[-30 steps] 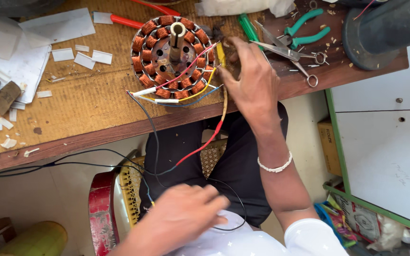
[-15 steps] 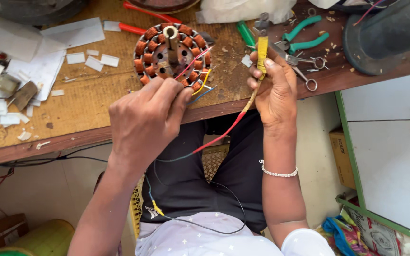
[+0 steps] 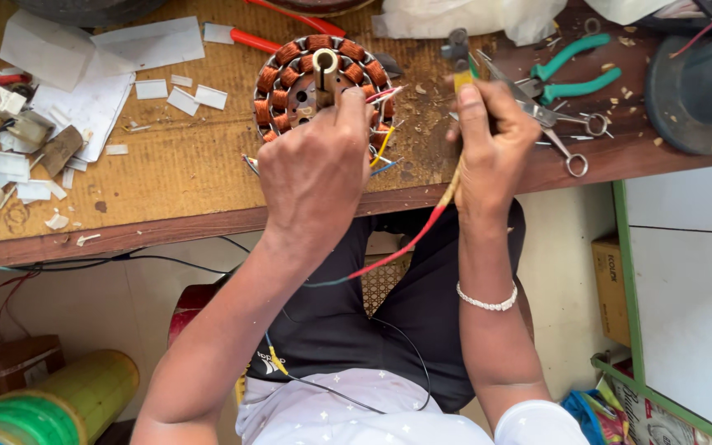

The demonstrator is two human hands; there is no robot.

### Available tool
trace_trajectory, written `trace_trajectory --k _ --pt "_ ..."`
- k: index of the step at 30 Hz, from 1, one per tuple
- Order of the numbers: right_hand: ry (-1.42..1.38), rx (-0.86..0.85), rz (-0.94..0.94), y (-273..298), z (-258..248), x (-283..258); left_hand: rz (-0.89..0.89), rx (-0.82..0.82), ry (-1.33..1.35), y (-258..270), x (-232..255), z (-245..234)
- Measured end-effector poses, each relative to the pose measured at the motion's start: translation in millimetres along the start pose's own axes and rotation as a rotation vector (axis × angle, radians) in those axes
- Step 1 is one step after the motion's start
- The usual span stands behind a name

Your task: The person sits at a workbench and uses a soldering iron to solder wires to a motor stator. They use pliers to strip and adjust wires, then wrap connections with yellow tape. The person occasionally repositions the stator and handles multiple colored wires during the process.

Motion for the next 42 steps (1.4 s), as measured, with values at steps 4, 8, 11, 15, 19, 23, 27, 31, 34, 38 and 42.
trace_trajectory --k 4,8,11,15,19,23,27,31,34,38,42 --pt "0.19 0.039 0.026 5.4 3.2 -0.9 -0.004 0.096 0.044 1.1 2.5 -8.6" --pt "0.183 0.072 0.125 8.8 5.8 0.4 -0.045 0.096 0.093 -0.5 1.2 -10.9" --pt "0.179 0.068 0.096 12.9 10.2 -3.3 -0.074 0.084 0.1 -2.7 0.1 -9.5" --pt "0.256 0.058 -0.006 18.4 15.1 -10.3 -0.083 0.064 0.117 -4.3 0.6 -7.3" --pt "0.27 0.034 -0.028 15.1 18.7 -13.0 -0.087 0.056 0.129 -4.8 0.1 -7.3" --pt "0.297 0.042 -0.02 12.0 17.4 -12.9 -0.062 0.07 0.137 -4.4 2.2 -9.0" --pt "0.317 0.043 -0.049 14.4 17.5 -14.8 -0.069 0.064 0.146 -4.6 1.3 -8.4" --pt "0.306 0.03 -0.059 16.2 19.5 -16.3 -0.079 0.057 0.138 -5.4 0.2 -7.1" --pt "0.308 0.047 -0.038 16.6 19.0 -14.7 -0.077 0.047 0.139 -5.0 0.0 -5.6" --pt "0.316 0.049 -0.055 18.1 19.2 -15.3 -0.077 0.05 0.142 -5.0 -0.7 -4.8" --pt "0.287 0.049 -0.038 17.2 17.4 -13.5 -0.088 0.06 0.136 -4.5 -1.0 -5.4"
Point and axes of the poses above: each hand's wrist, its own y-axis away from the middle knuckle, its own z-axis out of the palm, x = y × z, the point moved 8 cm from there along -y, towards the middle knuckle, and after that the axes turned 12 degrees about z, right-handed, at the moved point
